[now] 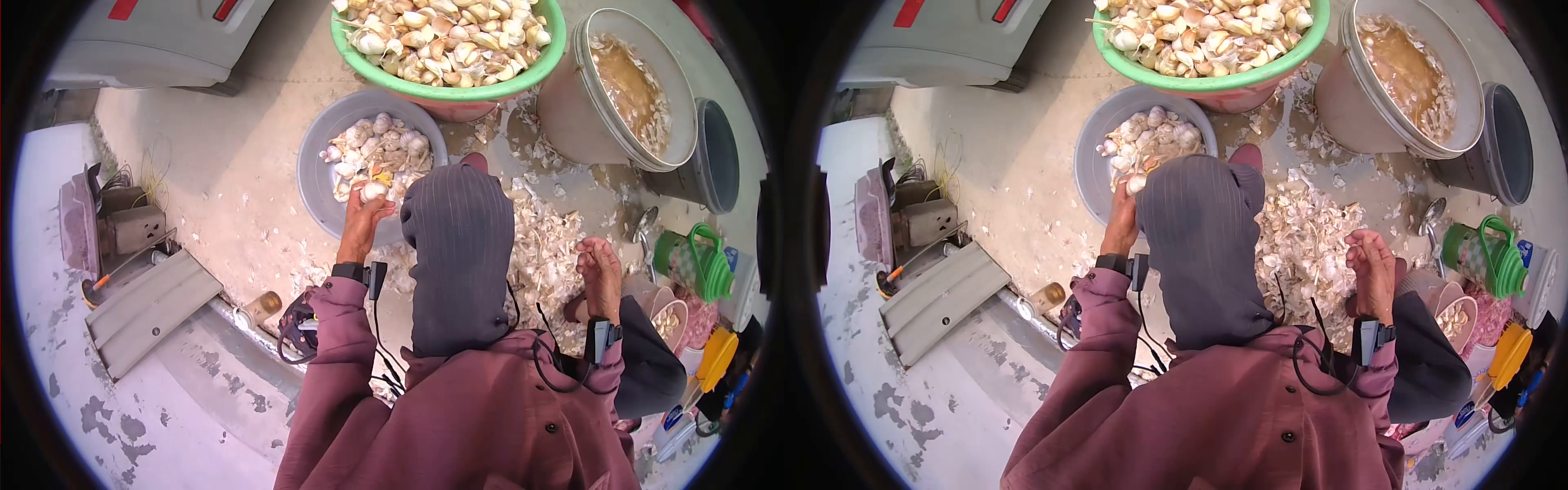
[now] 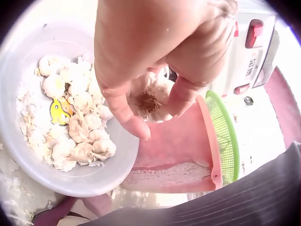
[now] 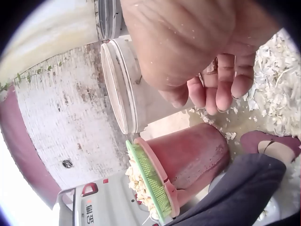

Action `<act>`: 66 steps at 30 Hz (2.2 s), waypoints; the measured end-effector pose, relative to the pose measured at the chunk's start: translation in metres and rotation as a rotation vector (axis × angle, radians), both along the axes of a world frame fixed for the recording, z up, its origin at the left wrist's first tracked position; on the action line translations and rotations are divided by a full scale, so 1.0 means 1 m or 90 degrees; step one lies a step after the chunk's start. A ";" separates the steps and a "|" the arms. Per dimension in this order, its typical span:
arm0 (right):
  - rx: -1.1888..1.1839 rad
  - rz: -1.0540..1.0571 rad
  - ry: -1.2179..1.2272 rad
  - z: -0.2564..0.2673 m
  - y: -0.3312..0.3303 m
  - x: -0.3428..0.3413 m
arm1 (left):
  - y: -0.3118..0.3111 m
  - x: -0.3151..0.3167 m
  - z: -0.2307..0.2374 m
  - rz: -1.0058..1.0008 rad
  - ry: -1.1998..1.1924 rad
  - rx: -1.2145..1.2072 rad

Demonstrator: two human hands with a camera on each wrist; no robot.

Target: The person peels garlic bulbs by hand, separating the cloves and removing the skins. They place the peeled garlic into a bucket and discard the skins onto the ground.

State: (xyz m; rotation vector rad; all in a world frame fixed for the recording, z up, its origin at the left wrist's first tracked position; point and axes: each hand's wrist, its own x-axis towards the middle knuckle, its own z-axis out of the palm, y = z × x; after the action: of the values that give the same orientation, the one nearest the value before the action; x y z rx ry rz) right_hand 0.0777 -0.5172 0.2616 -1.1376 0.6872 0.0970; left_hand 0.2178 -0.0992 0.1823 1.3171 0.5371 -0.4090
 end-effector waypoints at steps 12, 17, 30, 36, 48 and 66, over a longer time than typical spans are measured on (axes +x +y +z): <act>-0.161 0.090 -0.419 0.152 0.025 0.023 | -0.178 -0.007 0.293 -0.307 -0.474 -0.074; -0.260 0.041 -0.454 0.160 0.022 0.001 | -0.265 -0.076 0.231 -0.577 -0.286 -0.044; 0.190 -0.054 -0.284 0.114 0.011 -0.055 | -0.277 -0.115 0.172 -0.903 -0.272 -0.081; 0.387 -0.435 -0.346 0.054 -0.038 -0.043 | -0.283 -0.121 0.160 -0.797 -0.140 -0.123; -0.322 0.070 -0.158 0.041 0.005 -0.069 | -0.273 -0.107 0.133 -0.664 -0.212 -0.068; 0.014 0.003 -0.050 0.021 0.037 -0.083 | -0.262 -0.112 0.121 -0.615 -0.077 -0.142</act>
State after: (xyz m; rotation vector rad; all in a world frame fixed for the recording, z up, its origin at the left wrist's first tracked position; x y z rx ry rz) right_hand -0.0055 -0.4807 0.2830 -1.1155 0.6126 0.0633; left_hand 0.1059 -0.3616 0.3031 1.3045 -0.2875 -1.1329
